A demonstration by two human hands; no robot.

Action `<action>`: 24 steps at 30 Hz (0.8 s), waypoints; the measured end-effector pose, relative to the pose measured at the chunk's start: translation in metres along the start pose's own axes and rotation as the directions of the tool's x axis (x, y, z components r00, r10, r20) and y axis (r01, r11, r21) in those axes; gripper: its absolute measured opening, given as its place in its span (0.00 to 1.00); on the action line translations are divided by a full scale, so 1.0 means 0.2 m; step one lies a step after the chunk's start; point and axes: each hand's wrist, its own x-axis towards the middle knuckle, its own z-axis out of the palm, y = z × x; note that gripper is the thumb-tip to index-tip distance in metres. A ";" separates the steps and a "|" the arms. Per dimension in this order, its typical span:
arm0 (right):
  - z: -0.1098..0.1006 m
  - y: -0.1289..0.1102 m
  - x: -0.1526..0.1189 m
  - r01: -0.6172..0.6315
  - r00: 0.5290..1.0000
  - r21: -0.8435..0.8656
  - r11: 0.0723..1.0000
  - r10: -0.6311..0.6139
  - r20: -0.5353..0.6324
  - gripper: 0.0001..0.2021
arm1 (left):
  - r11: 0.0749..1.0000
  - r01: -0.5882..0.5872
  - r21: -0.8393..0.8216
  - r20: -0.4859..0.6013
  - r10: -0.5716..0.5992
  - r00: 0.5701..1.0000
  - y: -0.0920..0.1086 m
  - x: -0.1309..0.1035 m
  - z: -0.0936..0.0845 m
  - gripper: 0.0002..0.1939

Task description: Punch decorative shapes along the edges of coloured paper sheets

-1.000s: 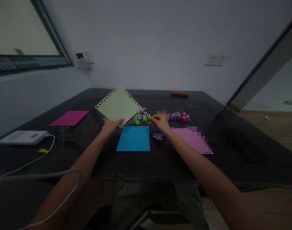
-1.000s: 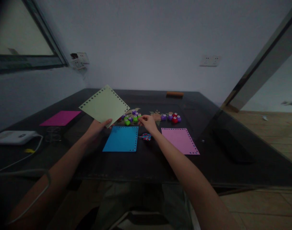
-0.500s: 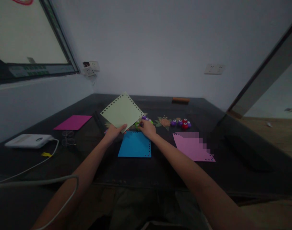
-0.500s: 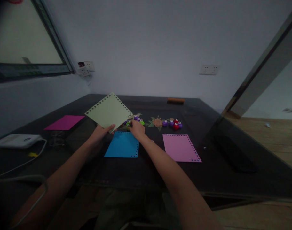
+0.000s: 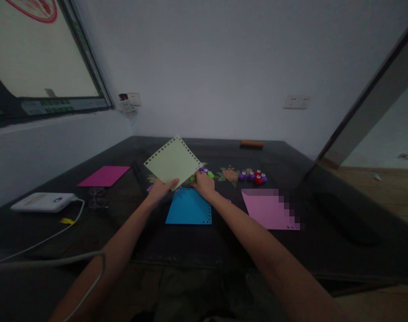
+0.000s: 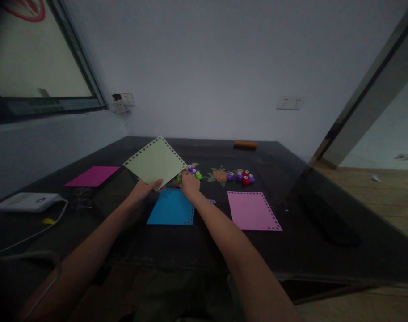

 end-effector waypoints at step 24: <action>-0.34 0.28 -0.33 -0.211 0.977 0.851 0.481 0.078 0.198 0.14 | 0.987 0.001 -0.160 0.093 0.014 0.996 0.21 -0.07 0.30 0.16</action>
